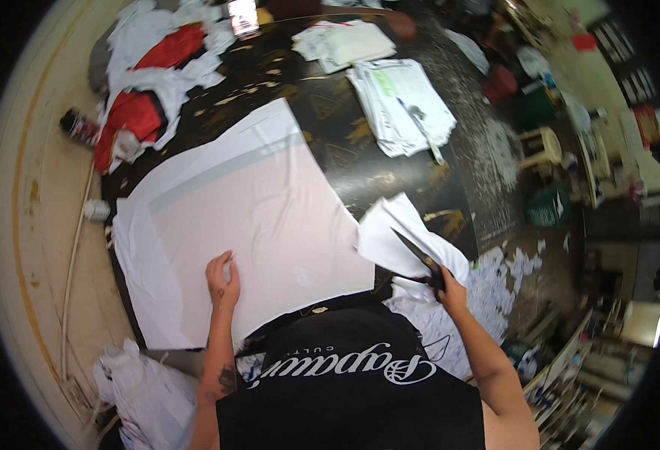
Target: The person repeatedly cuts the side seams of a red and white jersey using shears. They flip the garment over, smooth it on the table, and continue cutting along the edges. The process is repeated multiple times on the same piece of fabric.
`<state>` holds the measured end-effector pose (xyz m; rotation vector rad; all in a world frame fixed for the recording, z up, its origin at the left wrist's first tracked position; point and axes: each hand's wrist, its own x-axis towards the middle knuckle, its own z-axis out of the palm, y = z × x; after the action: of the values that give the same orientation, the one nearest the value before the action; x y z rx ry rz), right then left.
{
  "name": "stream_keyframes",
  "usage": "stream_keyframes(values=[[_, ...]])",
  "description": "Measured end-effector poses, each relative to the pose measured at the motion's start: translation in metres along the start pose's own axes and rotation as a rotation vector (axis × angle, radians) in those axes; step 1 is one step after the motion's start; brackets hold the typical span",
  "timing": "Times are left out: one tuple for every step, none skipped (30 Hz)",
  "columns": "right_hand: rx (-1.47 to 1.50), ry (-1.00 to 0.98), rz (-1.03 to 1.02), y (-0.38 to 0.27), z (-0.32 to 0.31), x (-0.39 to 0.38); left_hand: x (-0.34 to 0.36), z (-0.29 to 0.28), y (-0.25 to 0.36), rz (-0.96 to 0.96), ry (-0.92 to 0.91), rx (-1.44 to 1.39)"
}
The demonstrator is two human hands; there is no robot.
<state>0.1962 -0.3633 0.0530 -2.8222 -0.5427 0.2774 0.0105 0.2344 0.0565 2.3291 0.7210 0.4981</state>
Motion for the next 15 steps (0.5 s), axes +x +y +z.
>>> stream_keyframes(values=[[-0.04,-0.043,0.106,0.015,-0.009,-0.036,-0.007,-0.002,-0.002,-0.064,-0.007,-0.033],[-0.059,-0.096,0.238,0.024,-0.017,-0.067,-0.011,0.002,-0.001,-0.041,0.015,-0.086],[0.022,-0.085,0.286,0.024,-0.025,-0.093,-0.011,0.008,0.004,-0.046,0.015,-0.139],[0.061,-0.075,0.414,0.018,-0.031,-0.114,-0.008,0.018,0.012,-0.061,0.005,-0.19],[0.137,0.005,0.404,0.006,-0.036,-0.13,-0.004,0.031,0.025,0.007,-0.032,-0.242],[0.193,0.091,0.38,-0.01,-0.041,-0.143,0.001,0.044,0.04,0.096,-0.141,-0.294],[0.223,0.122,0.415,-0.031,-0.045,-0.152,0.005,0.058,0.058,0.182,-0.248,-0.337],[0.234,0.105,0.525,-0.054,-0.049,-0.159,0.008,0.072,0.078,0.271,-0.357,-0.375],[0.339,0.208,0.513,-0.078,-0.053,-0.163,0.008,0.086,0.1,0.353,-0.483,-0.412],[0.436,0.255,0.548,-0.101,-0.058,-0.168,0.005,0.097,0.123,0.328,-0.65,-0.527],[0.596,0.248,0.572,-0.124,-0.062,-0.171,0.0,0.107,0.146,0.29,-0.818,-0.62],[0.733,0.209,0.624,-0.145,-0.068,-0.175,-0.01,0.118,0.171,0.251,-1.0,-0.71],[0.716,0.172,0.651,-0.164,-0.072,-0.177,-0.018,0.123,0.192,0.14,-1.242,-0.78],[0.809,0.187,0.588,-0.179,-0.077,-0.182,-0.029,0.129,0.213,0.134,-1.452,-0.813],[0.844,0.091,0.598,-0.192,-0.081,-0.186,-0.045,0.132,0.233,0.089,-1.597,-0.887]])
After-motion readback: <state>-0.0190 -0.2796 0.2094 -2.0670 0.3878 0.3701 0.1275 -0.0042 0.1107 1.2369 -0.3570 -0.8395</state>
